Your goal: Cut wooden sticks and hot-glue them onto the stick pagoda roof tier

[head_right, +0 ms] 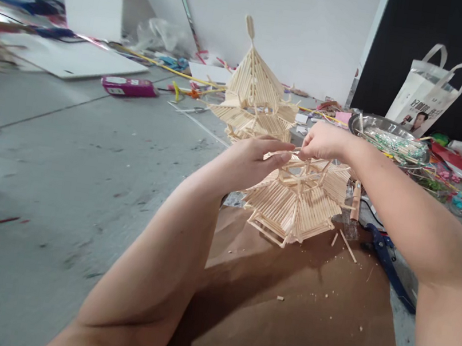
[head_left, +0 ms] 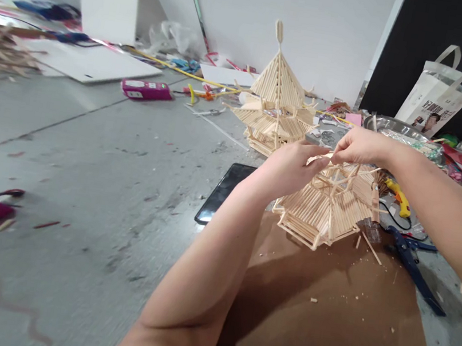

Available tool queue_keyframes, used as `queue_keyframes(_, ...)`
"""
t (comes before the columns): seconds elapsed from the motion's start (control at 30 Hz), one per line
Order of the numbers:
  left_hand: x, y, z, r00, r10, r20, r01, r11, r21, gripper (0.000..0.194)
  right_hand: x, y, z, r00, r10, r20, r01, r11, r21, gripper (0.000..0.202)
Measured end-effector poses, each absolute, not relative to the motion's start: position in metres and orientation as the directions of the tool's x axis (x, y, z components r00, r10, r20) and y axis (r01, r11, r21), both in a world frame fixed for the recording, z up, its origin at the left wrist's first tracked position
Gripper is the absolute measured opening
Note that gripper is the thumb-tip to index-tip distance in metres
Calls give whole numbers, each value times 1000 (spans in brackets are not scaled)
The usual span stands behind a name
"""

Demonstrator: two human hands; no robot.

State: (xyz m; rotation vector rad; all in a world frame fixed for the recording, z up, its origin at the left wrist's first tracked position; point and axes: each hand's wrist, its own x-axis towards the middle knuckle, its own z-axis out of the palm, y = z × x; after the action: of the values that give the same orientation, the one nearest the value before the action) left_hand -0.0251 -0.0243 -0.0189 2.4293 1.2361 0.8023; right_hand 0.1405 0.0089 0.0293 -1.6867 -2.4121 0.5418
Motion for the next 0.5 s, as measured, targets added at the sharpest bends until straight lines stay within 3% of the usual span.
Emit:
queue_keyframes(0.1, -26, -25, -18, 449, 803, 392, 648, -595, 475, 35, 144, 8, 32, -341, 938, -64, 874, 291, -389, 16)
queue_keyframes(0.27, -24, -45, -10, 369, 701, 610, 643, -667, 377, 31, 153, -21, 47, -347, 934, 80, 875, 353, -331, 8)
queue_keyframes(0.4, -11, -79, -4, 523, 511, 682, 552, -813, 186, 27, 168, -79, 53, -386, 914, 124, 856, 406, -321, 13)
queue_keyframes(0.5, 2, -103, -5, 653, 451, 608, 515, -853, 79, 24, 183, -121, 42, -377, 919, 114, 837, 390, -383, 18)
